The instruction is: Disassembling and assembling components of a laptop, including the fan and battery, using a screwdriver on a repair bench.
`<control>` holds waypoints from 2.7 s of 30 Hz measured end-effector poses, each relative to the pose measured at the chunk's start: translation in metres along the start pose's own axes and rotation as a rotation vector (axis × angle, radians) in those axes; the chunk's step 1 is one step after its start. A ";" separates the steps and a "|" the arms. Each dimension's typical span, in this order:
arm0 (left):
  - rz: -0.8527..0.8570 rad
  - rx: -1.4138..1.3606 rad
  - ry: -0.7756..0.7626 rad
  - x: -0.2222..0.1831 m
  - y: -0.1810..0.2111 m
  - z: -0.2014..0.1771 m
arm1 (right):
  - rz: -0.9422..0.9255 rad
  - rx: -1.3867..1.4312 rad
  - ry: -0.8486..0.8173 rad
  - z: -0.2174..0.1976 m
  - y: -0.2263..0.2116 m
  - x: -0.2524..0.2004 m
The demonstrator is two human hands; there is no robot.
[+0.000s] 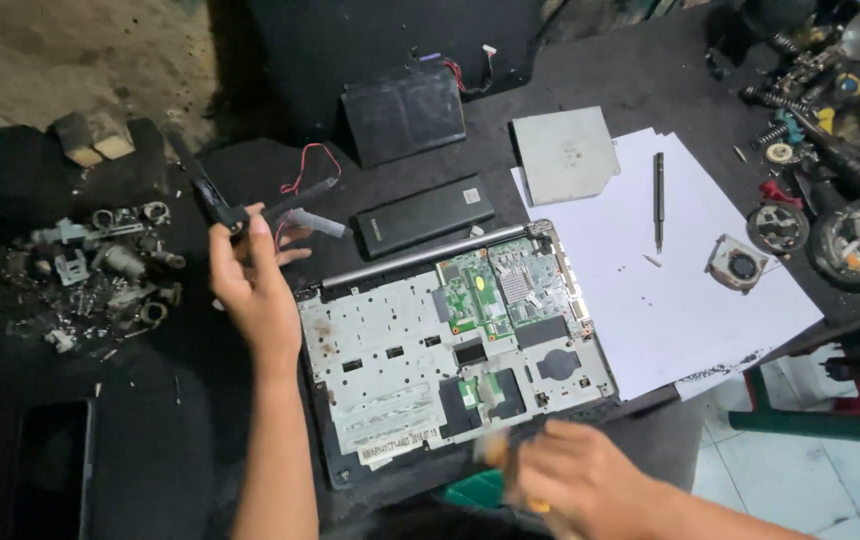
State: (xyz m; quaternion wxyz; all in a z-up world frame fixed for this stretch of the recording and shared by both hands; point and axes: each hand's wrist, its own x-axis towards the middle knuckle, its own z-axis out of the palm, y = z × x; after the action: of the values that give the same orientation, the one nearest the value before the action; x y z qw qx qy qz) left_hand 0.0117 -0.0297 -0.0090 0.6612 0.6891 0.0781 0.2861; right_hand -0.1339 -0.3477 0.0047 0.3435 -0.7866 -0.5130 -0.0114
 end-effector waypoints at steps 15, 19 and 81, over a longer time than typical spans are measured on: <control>0.018 0.035 -0.024 0.000 -0.002 0.002 | 0.423 -0.393 0.382 -0.032 0.058 -0.014; 0.009 0.019 -0.018 -0.001 -0.009 0.003 | 0.485 -0.363 0.150 0.001 0.036 -0.040; -0.207 0.339 -0.692 -0.069 0.103 0.010 | 0.063 -0.517 0.249 -0.056 0.057 0.102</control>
State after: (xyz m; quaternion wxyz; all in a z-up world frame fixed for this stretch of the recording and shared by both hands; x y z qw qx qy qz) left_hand -0.0680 -0.0831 0.0703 0.5507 0.8326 -0.0340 -0.0481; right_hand -0.0206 -0.3107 0.0548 0.1921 -0.8561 -0.4223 -0.2277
